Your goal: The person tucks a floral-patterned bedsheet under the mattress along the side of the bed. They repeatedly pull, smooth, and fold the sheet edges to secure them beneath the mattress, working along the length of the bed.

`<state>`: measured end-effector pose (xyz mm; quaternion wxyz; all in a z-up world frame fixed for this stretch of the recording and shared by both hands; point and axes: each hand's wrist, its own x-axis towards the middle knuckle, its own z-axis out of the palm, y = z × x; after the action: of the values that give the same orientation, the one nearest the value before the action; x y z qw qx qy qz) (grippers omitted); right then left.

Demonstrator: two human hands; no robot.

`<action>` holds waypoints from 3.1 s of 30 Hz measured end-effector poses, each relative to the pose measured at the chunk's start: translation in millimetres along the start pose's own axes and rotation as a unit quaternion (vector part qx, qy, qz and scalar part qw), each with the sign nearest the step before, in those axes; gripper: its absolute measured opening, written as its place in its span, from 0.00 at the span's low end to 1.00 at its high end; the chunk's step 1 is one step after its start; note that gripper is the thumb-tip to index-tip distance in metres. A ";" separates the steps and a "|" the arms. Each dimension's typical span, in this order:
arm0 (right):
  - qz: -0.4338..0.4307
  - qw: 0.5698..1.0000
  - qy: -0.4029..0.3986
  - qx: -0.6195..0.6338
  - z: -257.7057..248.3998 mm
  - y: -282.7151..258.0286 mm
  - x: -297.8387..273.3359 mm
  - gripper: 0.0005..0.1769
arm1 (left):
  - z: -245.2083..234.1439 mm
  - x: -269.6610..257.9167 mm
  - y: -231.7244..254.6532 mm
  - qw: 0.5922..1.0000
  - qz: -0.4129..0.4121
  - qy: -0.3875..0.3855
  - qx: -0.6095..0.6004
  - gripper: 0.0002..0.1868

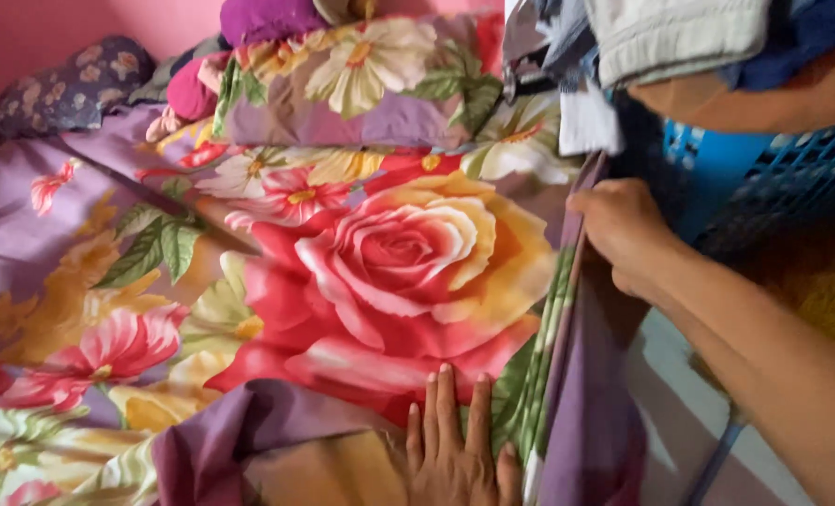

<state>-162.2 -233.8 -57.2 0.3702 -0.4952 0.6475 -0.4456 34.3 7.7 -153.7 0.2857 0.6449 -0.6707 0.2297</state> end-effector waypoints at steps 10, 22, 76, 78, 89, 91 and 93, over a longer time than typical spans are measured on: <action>0.102 0.992 0.060 0.037 -10.4 82.7 -48.4 0.19 | -2.6 2.4 -0.3 1.000 -0.004 -0.019 -0.011 0.43; 0.264 0.959 0.006 0.097 -18.9 23.8 -83.0 0.20 | -18.7 9.2 -2.0 0.995 0.006 -0.088 -0.047 0.46; -0.323 0.822 -0.077 -0.463 -69.0 -110.8 -136.2 0.29 | -61.1 143.5 -65.2 0.956 -0.060 -0.286 0.002 0.15; -0.509 0.731 -0.130 -0.435 -64.3 -120.0 -160.1 0.24 | -146.2 127.0 -34.8 0.865 -0.240 -0.426 -0.115 0.19; -0.336 0.855 -0.297 -0.261 -18.9 -24.3 -101.3 0.12 | -13.8 90.9 -103.8 0.893 0.078 -0.390 0.213 0.10; -0.447 0.835 -0.196 -0.255 -39.6 -98.0 -84.7 0.17 | -57.8 191.7 -104.6 0.913 0.004 -0.294 0.284 0.10; -0.551 0.795 -0.087 -0.240 -53.5 -155.9 -78.4 0.30 | -120.1 253.1 -98.4 0.915 -0.068 -0.186 0.352 0.12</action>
<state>-144.4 -163.9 110.5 -0.0139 -0.8776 0.3165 -0.3599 141.5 -102.9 100.1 -0.0749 0.7788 -0.5420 0.3066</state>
